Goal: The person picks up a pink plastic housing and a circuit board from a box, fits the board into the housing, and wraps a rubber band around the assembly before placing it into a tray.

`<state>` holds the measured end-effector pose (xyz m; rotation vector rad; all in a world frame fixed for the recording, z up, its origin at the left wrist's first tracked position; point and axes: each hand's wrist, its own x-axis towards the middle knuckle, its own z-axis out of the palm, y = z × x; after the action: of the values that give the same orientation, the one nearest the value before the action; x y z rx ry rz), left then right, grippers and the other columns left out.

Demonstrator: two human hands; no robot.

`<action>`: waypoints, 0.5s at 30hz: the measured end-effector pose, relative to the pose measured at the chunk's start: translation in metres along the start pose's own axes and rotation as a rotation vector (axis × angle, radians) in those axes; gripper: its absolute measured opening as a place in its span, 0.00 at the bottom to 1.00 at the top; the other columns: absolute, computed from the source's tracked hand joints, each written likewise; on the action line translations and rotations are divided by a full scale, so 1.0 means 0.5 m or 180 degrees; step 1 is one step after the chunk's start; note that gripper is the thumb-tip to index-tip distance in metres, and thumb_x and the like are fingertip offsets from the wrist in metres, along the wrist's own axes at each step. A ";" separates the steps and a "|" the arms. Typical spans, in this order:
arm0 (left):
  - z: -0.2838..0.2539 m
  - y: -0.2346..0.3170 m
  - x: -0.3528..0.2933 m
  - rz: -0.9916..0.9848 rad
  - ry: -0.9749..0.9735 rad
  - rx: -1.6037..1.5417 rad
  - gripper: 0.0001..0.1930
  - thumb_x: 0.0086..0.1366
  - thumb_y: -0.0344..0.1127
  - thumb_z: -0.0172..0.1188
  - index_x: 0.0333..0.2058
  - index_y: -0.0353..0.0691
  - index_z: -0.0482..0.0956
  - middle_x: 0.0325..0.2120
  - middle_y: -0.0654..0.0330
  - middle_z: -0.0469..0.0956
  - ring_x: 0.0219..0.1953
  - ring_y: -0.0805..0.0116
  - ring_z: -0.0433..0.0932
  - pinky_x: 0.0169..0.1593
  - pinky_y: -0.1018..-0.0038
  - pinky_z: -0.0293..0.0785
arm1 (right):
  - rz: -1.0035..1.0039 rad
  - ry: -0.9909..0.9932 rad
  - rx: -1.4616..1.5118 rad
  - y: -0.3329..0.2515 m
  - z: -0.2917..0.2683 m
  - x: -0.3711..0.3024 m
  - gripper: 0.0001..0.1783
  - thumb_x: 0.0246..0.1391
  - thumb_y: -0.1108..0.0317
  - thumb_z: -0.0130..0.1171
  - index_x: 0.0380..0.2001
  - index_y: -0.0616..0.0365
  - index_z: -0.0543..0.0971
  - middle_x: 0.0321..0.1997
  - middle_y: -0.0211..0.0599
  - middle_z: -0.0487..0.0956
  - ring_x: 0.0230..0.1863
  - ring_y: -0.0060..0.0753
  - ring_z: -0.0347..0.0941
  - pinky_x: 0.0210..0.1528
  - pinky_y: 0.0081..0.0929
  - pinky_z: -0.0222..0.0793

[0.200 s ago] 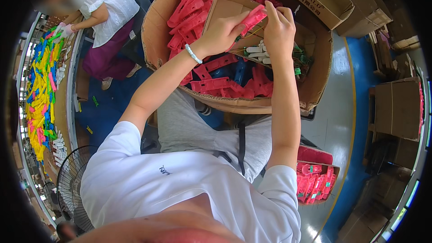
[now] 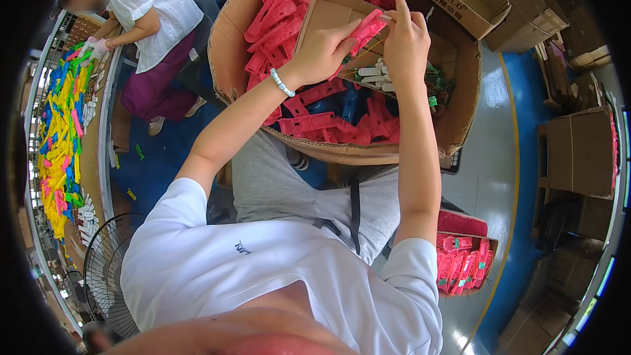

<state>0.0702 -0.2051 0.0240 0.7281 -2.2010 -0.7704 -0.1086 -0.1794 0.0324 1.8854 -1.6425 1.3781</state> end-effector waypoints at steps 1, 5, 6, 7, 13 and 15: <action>-0.004 0.007 -0.003 -0.0140 -0.0084 0.0027 0.20 0.68 0.30 0.50 0.58 0.31 0.69 0.43 0.42 0.78 0.41 0.50 0.80 0.46 0.67 0.73 | 0.0129 -0.0043 0.0135 -0.008 -0.009 -0.001 0.20 0.51 0.79 0.56 0.49 0.62 0.75 0.35 0.36 0.83 0.41 0.38 0.75 0.41 0.34 0.74; 0.003 0.002 -0.022 0.0041 0.0123 -0.0471 0.19 0.70 0.31 0.49 0.57 0.30 0.69 0.48 0.49 0.78 0.43 0.59 0.81 0.48 0.69 0.74 | 0.0321 -0.0054 0.0398 -0.031 -0.041 0.001 0.20 0.53 0.77 0.58 0.51 0.61 0.75 0.37 0.36 0.84 0.39 0.32 0.77 0.42 0.28 0.75; -0.001 0.014 -0.028 0.0070 0.0130 -0.0543 0.20 0.70 0.31 0.49 0.58 0.30 0.68 0.49 0.50 0.78 0.44 0.63 0.80 0.49 0.70 0.74 | 0.0310 -0.0039 0.0382 -0.036 -0.055 0.002 0.20 0.53 0.77 0.58 0.51 0.61 0.75 0.37 0.36 0.84 0.39 0.32 0.77 0.42 0.28 0.75; -0.004 0.026 -0.034 0.0100 0.0137 -0.0617 0.20 0.71 0.32 0.50 0.59 0.30 0.68 0.50 0.52 0.77 0.45 0.67 0.79 0.50 0.72 0.74 | 0.0534 -0.0123 0.1031 -0.042 -0.070 0.006 0.21 0.53 0.77 0.59 0.52 0.63 0.74 0.40 0.37 0.83 0.40 0.29 0.77 0.43 0.27 0.74; -0.033 0.173 -0.098 -0.0369 -0.0022 -0.3534 0.24 0.71 0.32 0.48 0.63 0.33 0.60 0.42 0.50 0.78 0.38 0.61 0.81 0.38 0.70 0.79 | 0.0744 0.0114 0.2844 -0.057 -0.171 -0.009 0.23 0.54 0.81 0.60 0.54 0.68 0.73 0.54 0.41 0.77 0.51 0.25 0.73 0.52 0.23 0.71; -0.028 0.215 -0.128 -0.0258 -0.0148 -0.3839 0.23 0.71 0.32 0.48 0.63 0.33 0.60 0.41 0.50 0.78 0.35 0.60 0.80 0.35 0.69 0.79 | 0.0952 -0.0174 0.3217 -0.118 -0.203 -0.034 0.20 0.55 0.82 0.58 0.52 0.67 0.75 0.54 0.40 0.77 0.52 0.26 0.73 0.54 0.24 0.70</action>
<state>0.0904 -0.0945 0.0807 0.1562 -1.3221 -1.8701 -0.1017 -0.0766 0.0912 2.1721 -1.3795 2.6565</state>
